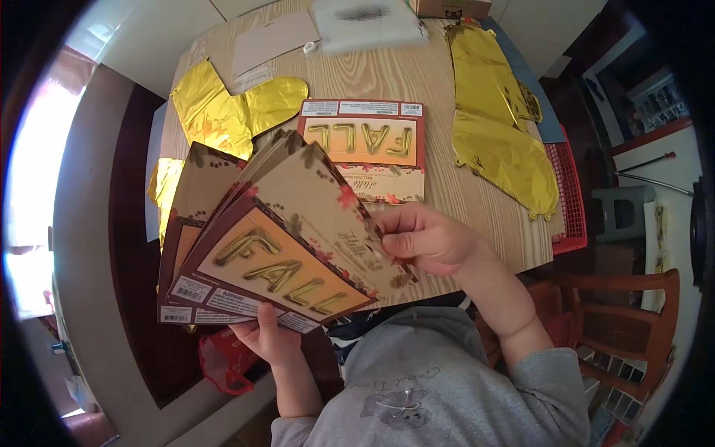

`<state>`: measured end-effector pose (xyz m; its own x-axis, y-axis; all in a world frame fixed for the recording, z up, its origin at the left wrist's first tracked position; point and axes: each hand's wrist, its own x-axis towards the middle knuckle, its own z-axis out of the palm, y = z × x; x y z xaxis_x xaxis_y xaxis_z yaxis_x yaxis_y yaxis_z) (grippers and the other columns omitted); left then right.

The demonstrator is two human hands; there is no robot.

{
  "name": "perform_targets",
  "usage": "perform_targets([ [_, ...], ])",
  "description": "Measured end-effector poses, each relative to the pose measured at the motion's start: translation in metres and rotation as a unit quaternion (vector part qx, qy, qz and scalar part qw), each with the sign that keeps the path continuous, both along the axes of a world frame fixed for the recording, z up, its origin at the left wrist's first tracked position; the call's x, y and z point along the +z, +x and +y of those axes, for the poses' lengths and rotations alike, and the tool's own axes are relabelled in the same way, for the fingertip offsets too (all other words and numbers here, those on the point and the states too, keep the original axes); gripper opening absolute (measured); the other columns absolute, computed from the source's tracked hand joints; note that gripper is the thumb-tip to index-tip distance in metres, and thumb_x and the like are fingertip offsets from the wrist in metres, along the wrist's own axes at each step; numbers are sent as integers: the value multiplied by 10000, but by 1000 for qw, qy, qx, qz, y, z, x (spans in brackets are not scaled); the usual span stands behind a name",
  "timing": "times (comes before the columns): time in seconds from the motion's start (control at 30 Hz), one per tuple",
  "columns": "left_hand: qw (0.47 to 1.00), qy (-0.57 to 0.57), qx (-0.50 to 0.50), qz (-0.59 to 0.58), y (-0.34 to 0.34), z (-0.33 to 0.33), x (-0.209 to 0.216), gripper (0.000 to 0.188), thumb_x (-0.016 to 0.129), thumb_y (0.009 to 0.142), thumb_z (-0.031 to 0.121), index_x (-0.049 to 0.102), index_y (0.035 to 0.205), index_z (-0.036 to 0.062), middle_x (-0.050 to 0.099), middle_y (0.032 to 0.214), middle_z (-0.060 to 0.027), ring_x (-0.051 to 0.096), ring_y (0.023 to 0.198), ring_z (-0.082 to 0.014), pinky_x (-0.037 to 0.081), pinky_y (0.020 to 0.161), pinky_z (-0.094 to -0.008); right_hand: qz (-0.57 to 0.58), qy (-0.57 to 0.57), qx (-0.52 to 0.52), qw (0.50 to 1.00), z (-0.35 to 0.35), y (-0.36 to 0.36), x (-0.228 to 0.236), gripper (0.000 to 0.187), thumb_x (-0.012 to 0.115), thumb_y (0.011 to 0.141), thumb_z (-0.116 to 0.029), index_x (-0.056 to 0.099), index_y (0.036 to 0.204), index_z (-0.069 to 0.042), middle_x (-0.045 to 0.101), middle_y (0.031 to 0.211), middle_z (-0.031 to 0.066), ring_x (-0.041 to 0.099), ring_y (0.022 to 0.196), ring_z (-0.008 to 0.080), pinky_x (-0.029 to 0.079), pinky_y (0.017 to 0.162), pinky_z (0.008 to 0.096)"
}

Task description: Sorting and inspecting decorative 'FALL' themed greeting cards and other papercraft items at a table.

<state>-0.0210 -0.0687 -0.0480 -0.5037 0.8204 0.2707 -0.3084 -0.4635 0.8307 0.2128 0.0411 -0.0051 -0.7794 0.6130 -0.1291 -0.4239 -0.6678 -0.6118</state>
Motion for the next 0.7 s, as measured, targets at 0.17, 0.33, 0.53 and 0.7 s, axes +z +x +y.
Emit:
perform_targets([
  [0.17, 1000, 13, 1, 16, 4, 0, 3, 455, 543, 797, -56, 406, 1221, 38, 514, 1177, -118, 526, 1034, -196, 416, 914, -354, -150, 123, -94, 977, 5, -2, 4, 155, 611, 830, -138, 556, 903, -13, 566, 802, -28, 515, 753, 52, 425, 658, 203],
  [0.33, 999, 11, 25, 40, 11, 0, 4, 486, 559, 784, -58, 394, 1233, 21, 518, 1170, -129, 528, 1029, -198, 414, 913, -357, -302, 315, -217, 873, -3, -9, 6, 249, 682, 758, -127, 524, 923, -29, 583, 796, 19, 534, 704, 71, 439, 603, 209],
  [0.53, 995, 29, 41, 84, 12, -3, 3, 488, 581, 761, -59, 414, 1217, -9, 518, 1171, -137, 523, 1038, -201, 403, 920, -350, -419, 447, -299, 732, -2, -12, 3, 222, 681, 746, -111, 557, 910, -28, 628, 755, 83, 591, 637, 125, 454, 545, 240],
  [0.7, 996, 27, 34, 76, 10, -3, 4, 496, 586, 752, -60, 419, 1216, -9, 519, 1172, -134, 519, 1048, -206, 400, 924, -353, -420, 535, -348, 645, 3, -12, -5, 87, 628, 767, -110, 610, 819, -43, 621, 733, 107, 613, 637, 255, 479, 552, 327],
])
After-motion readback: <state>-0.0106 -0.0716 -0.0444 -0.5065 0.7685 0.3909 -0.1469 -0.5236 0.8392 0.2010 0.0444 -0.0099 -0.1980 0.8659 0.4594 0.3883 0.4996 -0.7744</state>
